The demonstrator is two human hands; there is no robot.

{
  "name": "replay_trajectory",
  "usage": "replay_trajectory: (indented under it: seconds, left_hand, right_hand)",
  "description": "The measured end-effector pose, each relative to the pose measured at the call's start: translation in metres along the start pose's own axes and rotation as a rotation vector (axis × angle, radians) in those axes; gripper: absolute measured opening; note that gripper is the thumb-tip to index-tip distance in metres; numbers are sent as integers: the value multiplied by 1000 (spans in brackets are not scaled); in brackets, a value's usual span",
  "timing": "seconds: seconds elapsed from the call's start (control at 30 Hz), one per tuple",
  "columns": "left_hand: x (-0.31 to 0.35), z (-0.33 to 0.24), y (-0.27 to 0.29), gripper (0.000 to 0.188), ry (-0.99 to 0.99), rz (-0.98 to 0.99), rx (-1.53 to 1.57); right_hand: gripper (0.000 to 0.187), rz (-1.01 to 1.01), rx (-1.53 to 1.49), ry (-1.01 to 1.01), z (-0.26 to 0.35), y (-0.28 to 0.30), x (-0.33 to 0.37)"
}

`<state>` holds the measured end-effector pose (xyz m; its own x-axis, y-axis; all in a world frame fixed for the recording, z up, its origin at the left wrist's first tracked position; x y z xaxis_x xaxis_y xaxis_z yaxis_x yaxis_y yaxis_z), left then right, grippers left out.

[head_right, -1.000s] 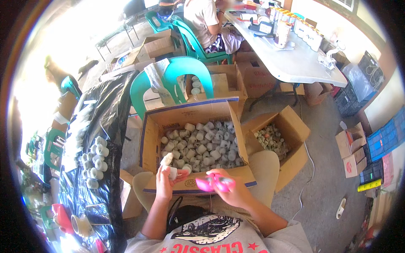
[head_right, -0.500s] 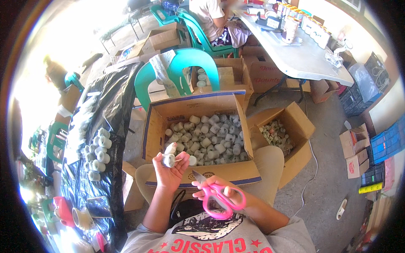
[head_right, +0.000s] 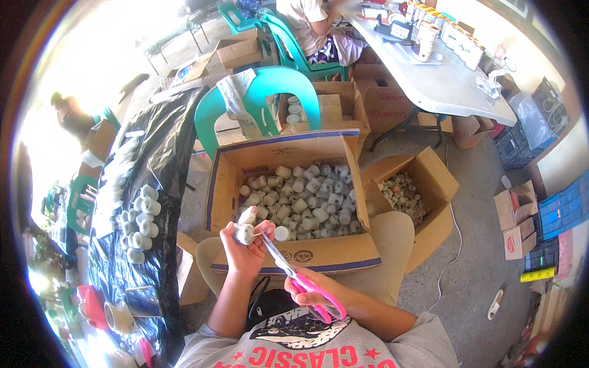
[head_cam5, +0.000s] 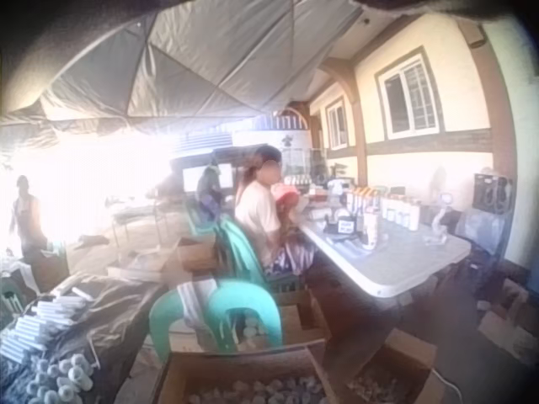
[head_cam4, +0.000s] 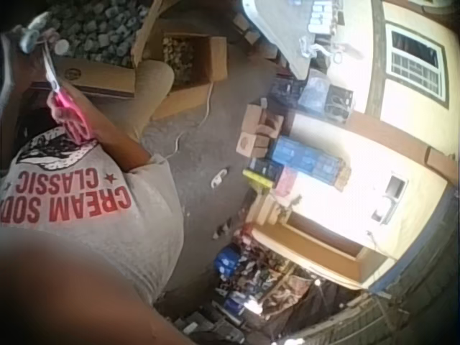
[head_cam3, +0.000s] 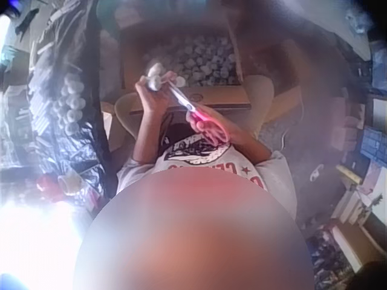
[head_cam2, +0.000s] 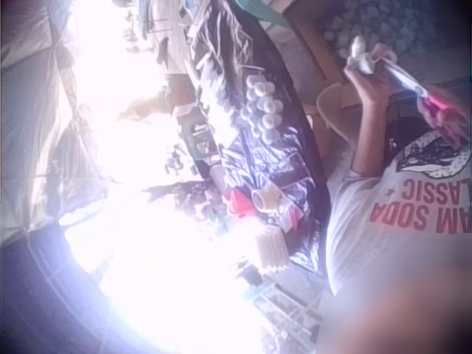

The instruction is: The person sits on the floor with a box of small white cylindrical components on their lap. Using pink-handled scissors, they repeatedly pick up each component, trim a protruding string or tab, and place the finished piece on a black plastic sheet to the left.

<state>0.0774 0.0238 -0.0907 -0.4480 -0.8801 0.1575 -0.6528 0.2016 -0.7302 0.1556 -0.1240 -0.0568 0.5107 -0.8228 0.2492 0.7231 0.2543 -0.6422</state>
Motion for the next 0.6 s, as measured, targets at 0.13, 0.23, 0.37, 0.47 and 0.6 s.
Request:
replay_trajectory:
  seconds: [0.13,0.23,0.37,0.47,0.6]
  left_hand:
    - [2,2,0,65,-10,-23,-64]
    - [3,1,-1,66,-10,-19,-89]
    - [6,0,-3,61,-20,-15,-102]
    - [7,2,-2,60,-17,-22,-126]
    - [5,2,3,59,-36,-57,-147]
  right_hand:
    - [57,-76,32,-23,2,1,1]
    - [57,-122,-9,-30,1,3,-2]
    - [71,-105,14,-13,-2,5,-5]
    - [73,-113,43,4,-6,7,-3]
    - [73,-168,81,27,-8,11,-3]
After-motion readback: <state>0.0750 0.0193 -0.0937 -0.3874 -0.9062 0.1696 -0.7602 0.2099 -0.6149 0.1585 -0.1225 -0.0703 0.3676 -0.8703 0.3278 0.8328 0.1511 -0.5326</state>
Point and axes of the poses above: each hand's wrist, its own x-axis away from the middle knuckle, its own y-axis out of the back of the hand, z = x × y, the point moved 7 cm from there along -x, towards the middle knuckle, and after that the axes turned 11 degrees about -y, right-handed, at the moved point
